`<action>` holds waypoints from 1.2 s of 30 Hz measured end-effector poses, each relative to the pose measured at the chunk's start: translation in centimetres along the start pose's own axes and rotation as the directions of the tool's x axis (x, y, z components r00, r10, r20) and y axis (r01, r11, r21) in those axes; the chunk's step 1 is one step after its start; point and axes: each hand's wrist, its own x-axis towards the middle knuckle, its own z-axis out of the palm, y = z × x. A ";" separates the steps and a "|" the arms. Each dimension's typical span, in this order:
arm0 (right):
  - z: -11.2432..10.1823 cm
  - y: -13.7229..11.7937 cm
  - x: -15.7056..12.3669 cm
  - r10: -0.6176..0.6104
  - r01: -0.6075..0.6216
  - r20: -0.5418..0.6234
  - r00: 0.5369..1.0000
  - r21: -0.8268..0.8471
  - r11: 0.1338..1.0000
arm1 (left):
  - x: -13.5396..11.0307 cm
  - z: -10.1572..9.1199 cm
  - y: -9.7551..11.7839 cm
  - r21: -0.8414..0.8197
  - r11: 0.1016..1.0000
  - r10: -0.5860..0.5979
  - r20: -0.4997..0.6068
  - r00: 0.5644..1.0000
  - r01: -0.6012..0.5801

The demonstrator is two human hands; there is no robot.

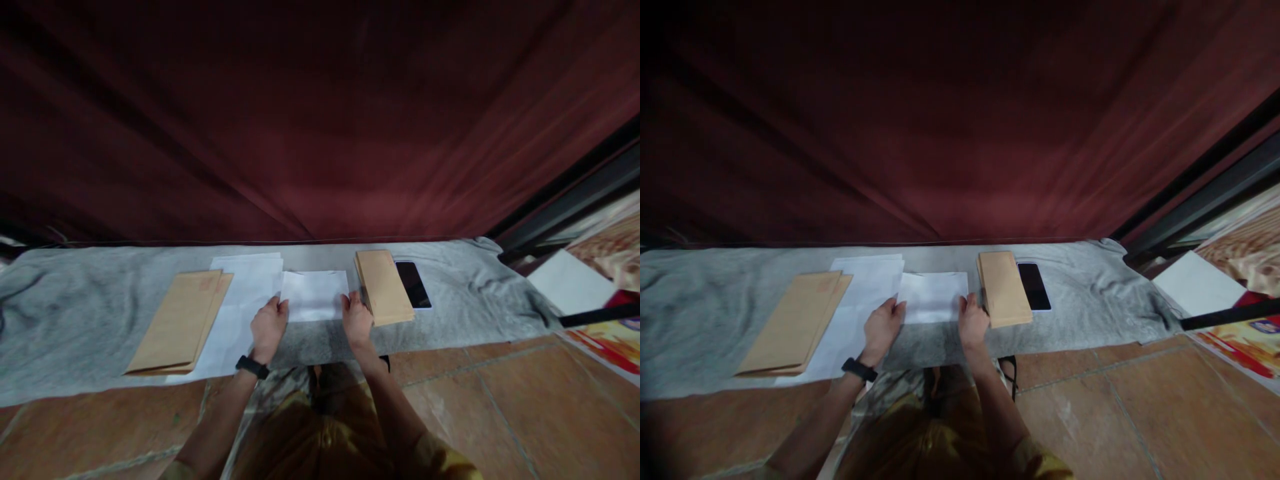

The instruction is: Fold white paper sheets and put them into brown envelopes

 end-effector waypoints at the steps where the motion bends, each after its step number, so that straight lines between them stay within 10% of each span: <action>1: 0.0 -0.1 0.0 -0.003 0.003 0.001 1.000 -0.020 1.000 | -0.1 0.0 0.1 0.007 1.000 -0.004 -0.004 1.000 0.004; 36: 1.1 -0.6 0.8 -0.100 0.071 -0.169 0.981 -0.168 0.983 | -0.3 2.6 0.6 0.153 0.985 0.125 -0.320 0.939 -0.078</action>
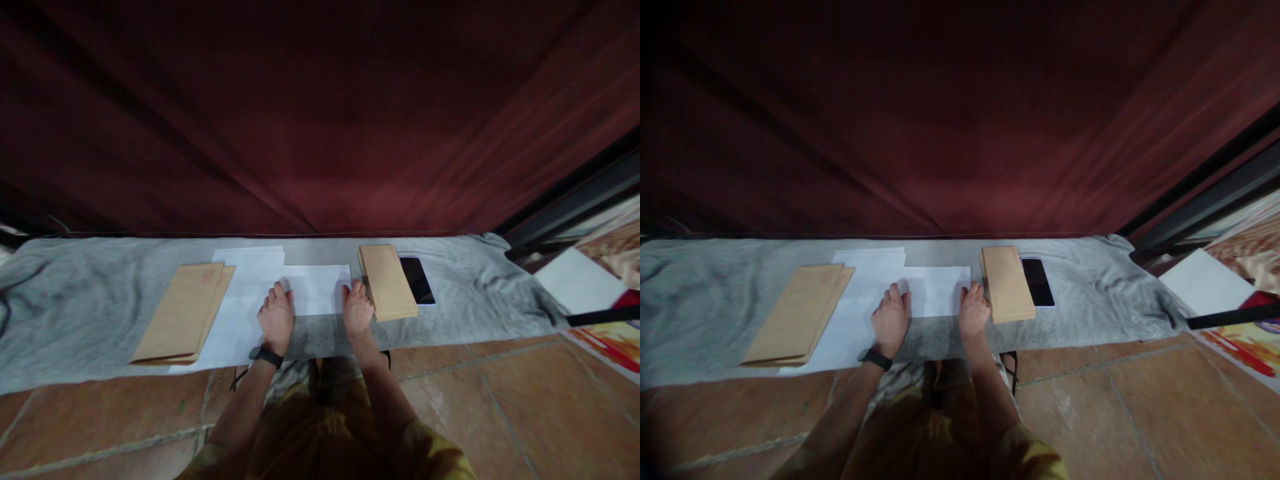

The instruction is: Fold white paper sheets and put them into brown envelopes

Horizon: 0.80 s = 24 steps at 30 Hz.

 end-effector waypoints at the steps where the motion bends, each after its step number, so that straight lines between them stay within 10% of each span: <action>1: 0.0 0.0 0.0 -0.004 0.004 -0.001 1.000 -0.003 1.000 | 0.0 -0.1 0.1 0.000 1.000 0.022 -0.028 0.999 -0.022; 8: -0.3 0.0 -0.2 -0.021 0.021 -0.018 1.000 -0.004 1.000 | -2.6 1.1 2.6 -0.159 0.883 0.435 -0.076 0.897 -0.441; 16: -1.6 -0.2 -1.5 -0.089 0.096 -0.078 0.993 0.092 0.991 | -4.0 2.7 3.3 -0.183 0.906 0.393 0.028 0.919 -0.381; 24: -0.3 -3.3 -2.7 -0.506 0.499 -0.051 0.861 0.278 0.821 | -3.8 3.4 2.8 -0.218 0.887 0.430 0.068 0.900 -0.407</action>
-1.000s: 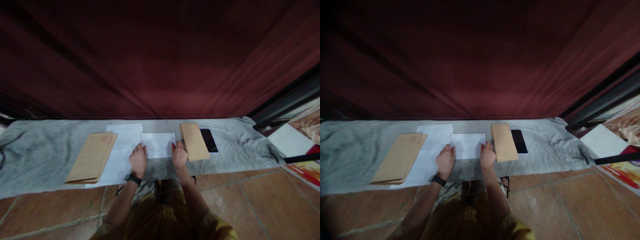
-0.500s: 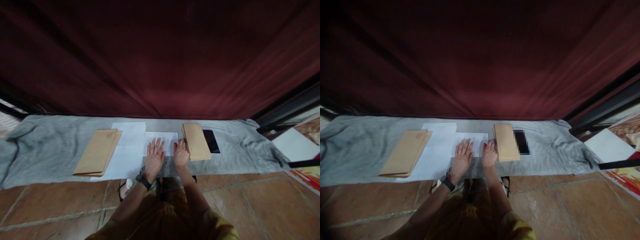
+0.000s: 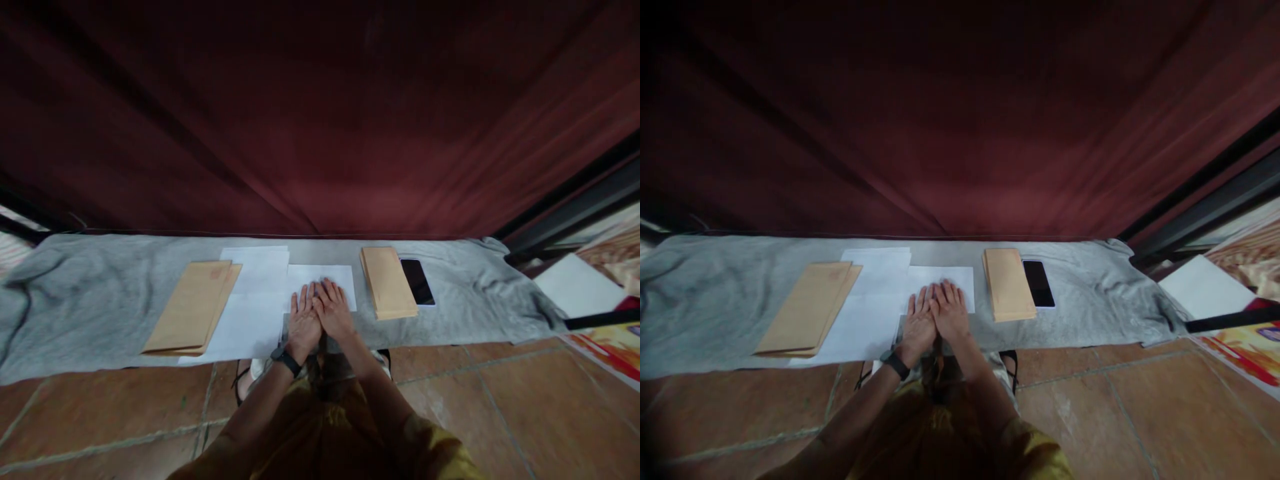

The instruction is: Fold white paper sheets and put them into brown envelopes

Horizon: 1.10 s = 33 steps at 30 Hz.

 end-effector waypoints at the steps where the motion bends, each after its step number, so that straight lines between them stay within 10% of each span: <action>1: 0.4 0.1 0.0 -0.001 0.001 0.011 1.000 -0.009 1.000 | 0.0 0.1 0.0 0.006 1.000 -0.005 -0.002 1.000 0.005; 22: 1.6 5.0 -1.8 0.068 -0.088 -0.146 0.987 -0.135 0.987 | -1.8 -1.4 0.2 0.029 0.967 -0.246 -0.152 0.957 0.253; 33: 1.2 4.8 -1.7 0.081 -0.097 -0.123 0.989 -0.131 0.987 | 5.8 -0.4 1.1 0.003 0.999 -0.038 -0.075 0.996 0.039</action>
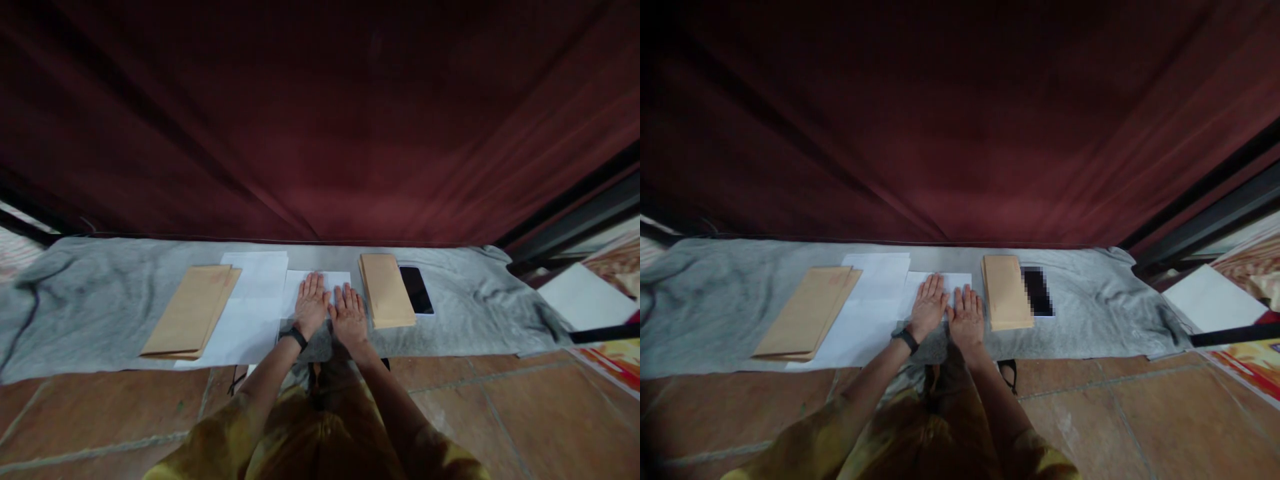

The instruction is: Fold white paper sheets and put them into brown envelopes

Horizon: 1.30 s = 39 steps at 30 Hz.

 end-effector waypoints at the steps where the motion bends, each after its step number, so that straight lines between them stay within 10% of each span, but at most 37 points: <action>1: 0.1 0.0 0.0 -0.006 0.006 -0.007 1.000 0.000 1.000 | 0.3 0.2 -0.2 0.001 1.000 -0.007 0.003 1.000 0.007; 15: 0.3 0.1 -0.1 0.007 -0.007 0.000 1.000 -0.013 1.000 | -2.7 0.1 -2.7 0.022 0.977 -0.205 -0.160 0.966 0.212; 22: 0.7 0.1 -0.2 -0.001 0.001 -0.037 0.999 -0.006 1.000 | -5.6 -0.7 -2.1 0.073 0.997 -0.030 -0.075 0.997 0.035; 39: 1.5 -4.2 3.6 -0.117 0.100 0.111 0.987 0.150 0.984 | -6.2 -0.3 -2.2 0.152 0.988 -0.024 0.007 1.000 0.022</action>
